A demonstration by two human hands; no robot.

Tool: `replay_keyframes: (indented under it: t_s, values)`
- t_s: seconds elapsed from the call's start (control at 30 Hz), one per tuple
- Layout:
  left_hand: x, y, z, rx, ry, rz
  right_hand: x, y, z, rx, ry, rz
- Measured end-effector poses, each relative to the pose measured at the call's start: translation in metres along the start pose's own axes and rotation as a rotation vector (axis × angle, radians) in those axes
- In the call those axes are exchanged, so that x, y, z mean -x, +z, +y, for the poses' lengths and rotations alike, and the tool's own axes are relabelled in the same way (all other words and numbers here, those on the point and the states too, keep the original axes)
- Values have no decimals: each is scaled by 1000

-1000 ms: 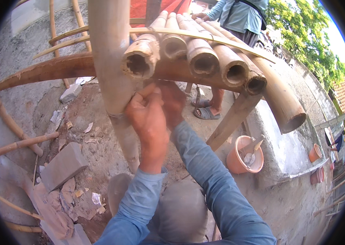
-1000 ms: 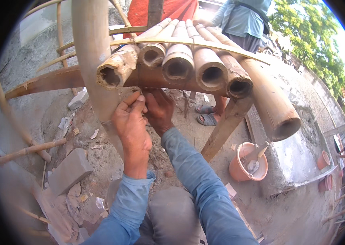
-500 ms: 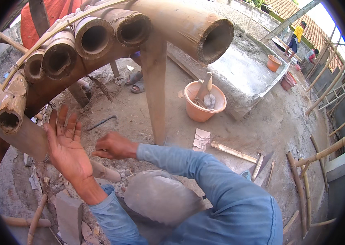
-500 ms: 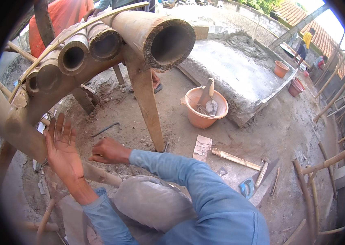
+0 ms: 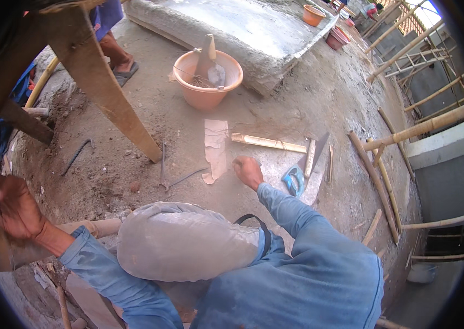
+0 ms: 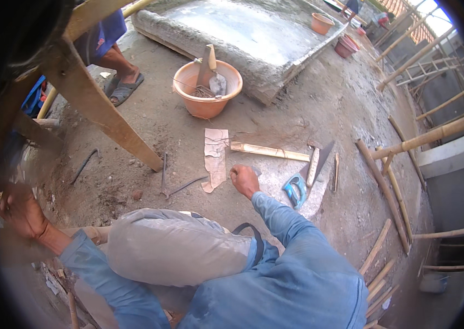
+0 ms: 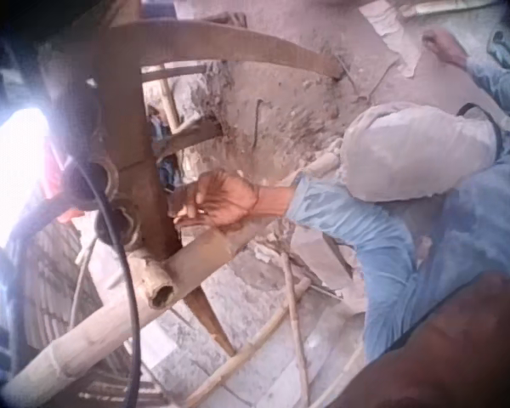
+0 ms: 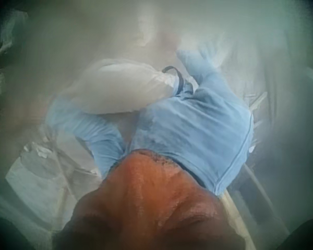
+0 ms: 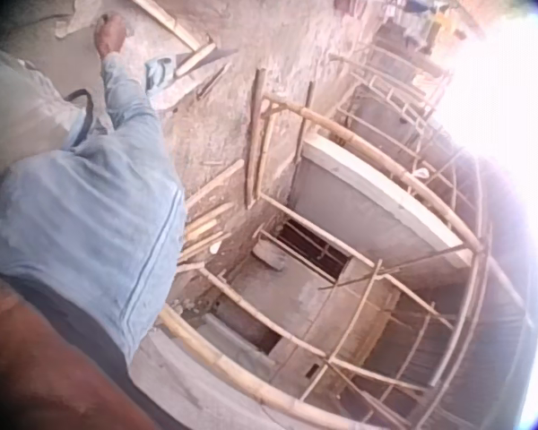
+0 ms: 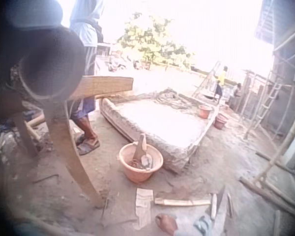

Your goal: The person is assembling a bamboo structure using pliers and a saw. They are securing bamboo poles together with wire and cutting the poles to size.

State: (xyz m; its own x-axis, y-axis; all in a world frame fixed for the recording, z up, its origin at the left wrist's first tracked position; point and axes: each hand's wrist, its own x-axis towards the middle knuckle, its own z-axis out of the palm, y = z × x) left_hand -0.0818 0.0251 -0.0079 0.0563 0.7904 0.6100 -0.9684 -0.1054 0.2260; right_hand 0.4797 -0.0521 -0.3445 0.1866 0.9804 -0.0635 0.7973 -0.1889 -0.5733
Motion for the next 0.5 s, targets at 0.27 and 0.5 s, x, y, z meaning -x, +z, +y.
replay_keyframes:
  t_s: [0.27,0.5]
  values:
    - [-5,-1,4,361,22,-40,23,-4,10,67,-301,42]
    - [2,-4,33,-88,75,119,-1,103,-88,74,-851,-107]
